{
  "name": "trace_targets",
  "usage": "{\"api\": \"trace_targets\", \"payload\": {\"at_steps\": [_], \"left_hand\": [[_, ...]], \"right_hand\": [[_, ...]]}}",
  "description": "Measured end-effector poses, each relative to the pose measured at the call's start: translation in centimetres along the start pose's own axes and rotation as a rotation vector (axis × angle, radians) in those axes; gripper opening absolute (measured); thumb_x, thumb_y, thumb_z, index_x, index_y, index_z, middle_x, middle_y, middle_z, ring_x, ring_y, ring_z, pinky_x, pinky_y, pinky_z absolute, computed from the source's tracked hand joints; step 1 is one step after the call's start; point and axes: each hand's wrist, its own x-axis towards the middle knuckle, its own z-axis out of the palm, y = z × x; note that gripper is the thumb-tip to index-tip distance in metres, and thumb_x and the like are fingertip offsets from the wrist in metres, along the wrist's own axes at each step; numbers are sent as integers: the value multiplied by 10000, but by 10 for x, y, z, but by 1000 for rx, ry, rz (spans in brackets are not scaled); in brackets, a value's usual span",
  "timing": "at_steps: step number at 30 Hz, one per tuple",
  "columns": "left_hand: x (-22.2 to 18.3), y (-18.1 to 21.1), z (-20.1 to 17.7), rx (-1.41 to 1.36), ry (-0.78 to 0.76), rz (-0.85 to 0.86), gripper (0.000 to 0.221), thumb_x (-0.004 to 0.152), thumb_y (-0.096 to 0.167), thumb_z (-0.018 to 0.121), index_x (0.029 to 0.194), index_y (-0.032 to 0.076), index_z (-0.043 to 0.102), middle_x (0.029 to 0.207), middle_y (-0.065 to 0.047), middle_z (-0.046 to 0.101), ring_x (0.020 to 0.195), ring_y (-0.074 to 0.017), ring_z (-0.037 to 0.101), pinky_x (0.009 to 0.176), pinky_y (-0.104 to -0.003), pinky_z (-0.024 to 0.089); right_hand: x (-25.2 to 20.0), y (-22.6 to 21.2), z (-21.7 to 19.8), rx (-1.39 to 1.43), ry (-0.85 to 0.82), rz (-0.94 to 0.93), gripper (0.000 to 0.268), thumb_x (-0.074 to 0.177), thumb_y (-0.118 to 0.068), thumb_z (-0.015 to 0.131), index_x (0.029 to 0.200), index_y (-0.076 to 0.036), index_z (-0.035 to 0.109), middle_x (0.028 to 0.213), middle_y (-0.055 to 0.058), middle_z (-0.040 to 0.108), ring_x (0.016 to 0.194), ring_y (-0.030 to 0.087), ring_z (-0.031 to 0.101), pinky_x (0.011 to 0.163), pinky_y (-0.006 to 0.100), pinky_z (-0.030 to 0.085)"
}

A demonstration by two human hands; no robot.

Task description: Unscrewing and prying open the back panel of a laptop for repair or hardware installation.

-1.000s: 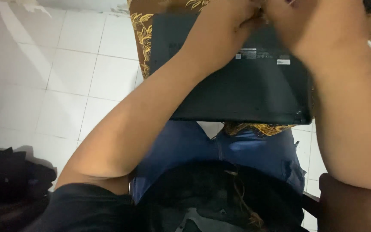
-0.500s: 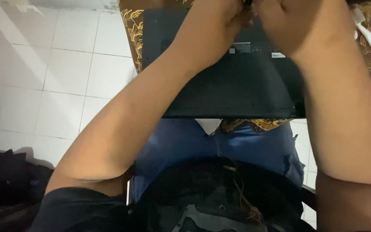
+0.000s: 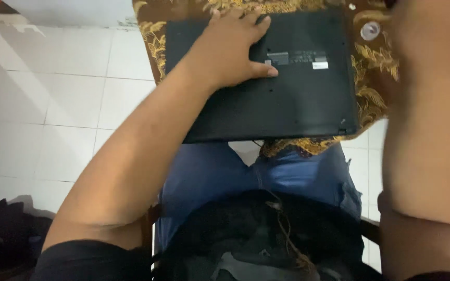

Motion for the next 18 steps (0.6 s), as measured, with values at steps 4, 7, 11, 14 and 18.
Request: {"api": "trace_targets", "payload": {"at_steps": [4, 7, 11, 14, 18], "left_hand": [[19, 24, -21, 4, -105, -166, 1000, 769, 683, 885, 1517, 164, 470, 1402, -101, 620, 1209, -422, 599, 955, -682, 473], [47, 49, -25, 7, -75, -246, 976, 865, 831, 744, 1513, 173, 431, 1512, -126, 509, 1322, -414, 514, 1023, -688, 406], [94, 64, 37, 51, 221, -113, 938, 824, 963, 650, 1349, 186, 626, 1386, -97, 580, 1219, -455, 573, 986, -698, 404], [110, 74, 60, -134, 250, -87, 1010, 745, 963, 753, 1362, 178, 599, 1222, -103, 716, 1130, -417, 630, 977, -640, 438], [96, 75, 48, -1, 156, -84, 1046, 823, 994, 639, 1530, 246, 455, 1556, -49, 467, 1396, -346, 438, 1057, -602, 359]], "right_hand": [[-12, 6, -40, 41, -184, 120, 176, 978, -79, 710, 1094, -94, 578, 1037, 96, 584, 975, 297, 550, 733, 479, 350], [-4, 2, -69, 87, -301, 185, 135, 1053, -156, 736, 1166, -107, 681, 1073, 124, 665, 991, 334, 600, 736, 499, 402], [1, -2, -80, 142, -424, 243, 158, 1128, -234, 760, 1238, -122, 783, 1111, 149, 746, 1006, 369, 652, 741, 518, 453], [-8, 6, -64, 116, -427, 253, 313, 1032, -178, 743, 1327, -79, 783, 1246, 232, 706, 1075, 441, 635, 746, 583, 493], [-13, 24, -39, 136, -385, 115, 352, 1028, -220, 727, 1333, -53, 774, 1225, 225, 712, 1117, 451, 617, 851, 521, 468]]}}
